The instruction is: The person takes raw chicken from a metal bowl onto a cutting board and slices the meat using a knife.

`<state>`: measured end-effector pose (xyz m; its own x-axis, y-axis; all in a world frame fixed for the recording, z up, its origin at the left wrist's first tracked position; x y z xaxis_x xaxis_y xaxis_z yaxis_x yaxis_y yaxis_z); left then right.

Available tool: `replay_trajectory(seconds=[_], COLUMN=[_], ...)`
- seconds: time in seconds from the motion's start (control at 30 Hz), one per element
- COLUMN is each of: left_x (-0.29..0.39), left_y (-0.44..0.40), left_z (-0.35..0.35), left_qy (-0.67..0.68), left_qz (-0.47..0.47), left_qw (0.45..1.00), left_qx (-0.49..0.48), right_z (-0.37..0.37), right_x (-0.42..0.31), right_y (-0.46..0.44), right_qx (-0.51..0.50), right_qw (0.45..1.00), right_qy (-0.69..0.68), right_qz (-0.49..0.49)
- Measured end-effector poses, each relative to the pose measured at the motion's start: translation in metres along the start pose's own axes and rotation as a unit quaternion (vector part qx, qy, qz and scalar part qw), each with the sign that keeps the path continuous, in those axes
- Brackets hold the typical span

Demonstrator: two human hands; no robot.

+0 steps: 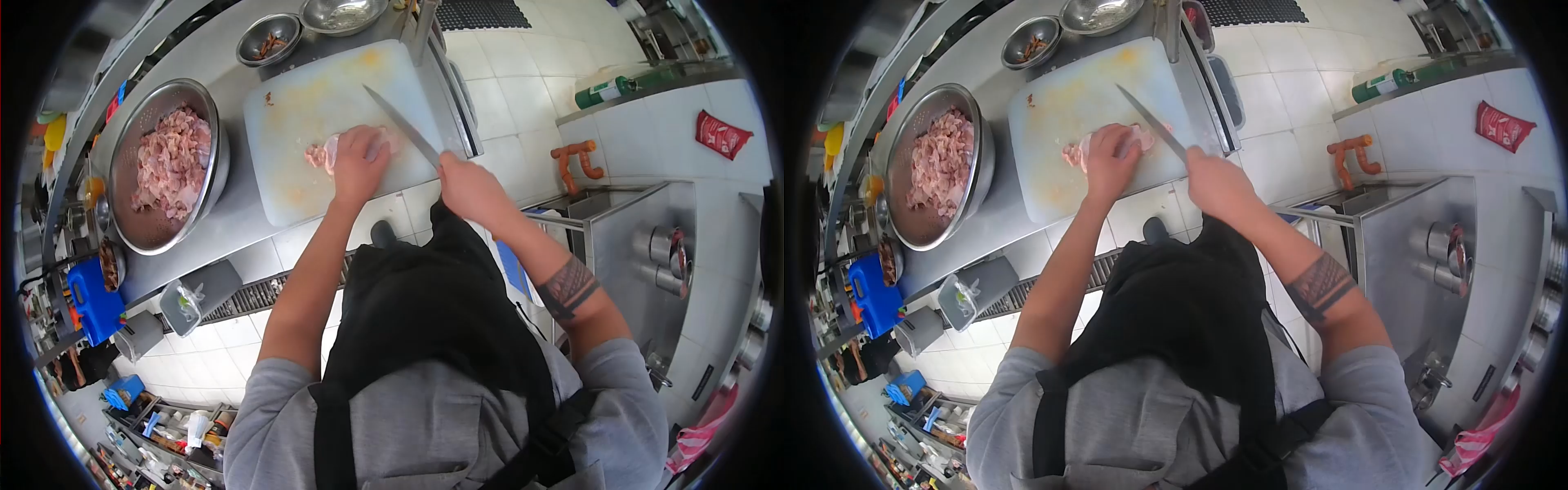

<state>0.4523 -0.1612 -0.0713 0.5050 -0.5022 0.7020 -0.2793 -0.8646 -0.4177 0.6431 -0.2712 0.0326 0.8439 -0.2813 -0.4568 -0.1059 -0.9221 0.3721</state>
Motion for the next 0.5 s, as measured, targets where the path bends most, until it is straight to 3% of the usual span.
replay_trajectory(seconds=[0.23,0.33,0.5], left_x=[-0.002,0.002,-0.005], left_y=[-0.011,-0.014,-0.018], left_z=[0.006,0.005,0.005], left_qy=[-0.086,-0.056,-0.059], left_qz=[0.037,0.093,0.061], left_qw=[0.992,0.994,0.994], left_qx=[-0.083,-0.033,-0.063], right_z=[0.004,0.012,0.029], right_x=[-0.001,0.004,0.004], right_y=[0.054,0.051,0.012], right_qx=[-0.055,-0.069,-0.052], right_qw=[0.998,0.997,0.998], right_qy=[0.007,0.001,-0.030], right_qz=[0.028,0.029,-0.012])
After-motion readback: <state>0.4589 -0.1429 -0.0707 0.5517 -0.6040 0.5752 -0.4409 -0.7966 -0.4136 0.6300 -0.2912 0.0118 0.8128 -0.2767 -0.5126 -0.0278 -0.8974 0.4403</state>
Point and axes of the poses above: each hand's wrist, its own y-axis away from the middle knuckle, its own z-axis out of the palm, x = y × z, the point moved 2 cm from there along -y, towards the middle knuckle, and after that the axes turned 6 degrees about -y, right-handed, at the moved point
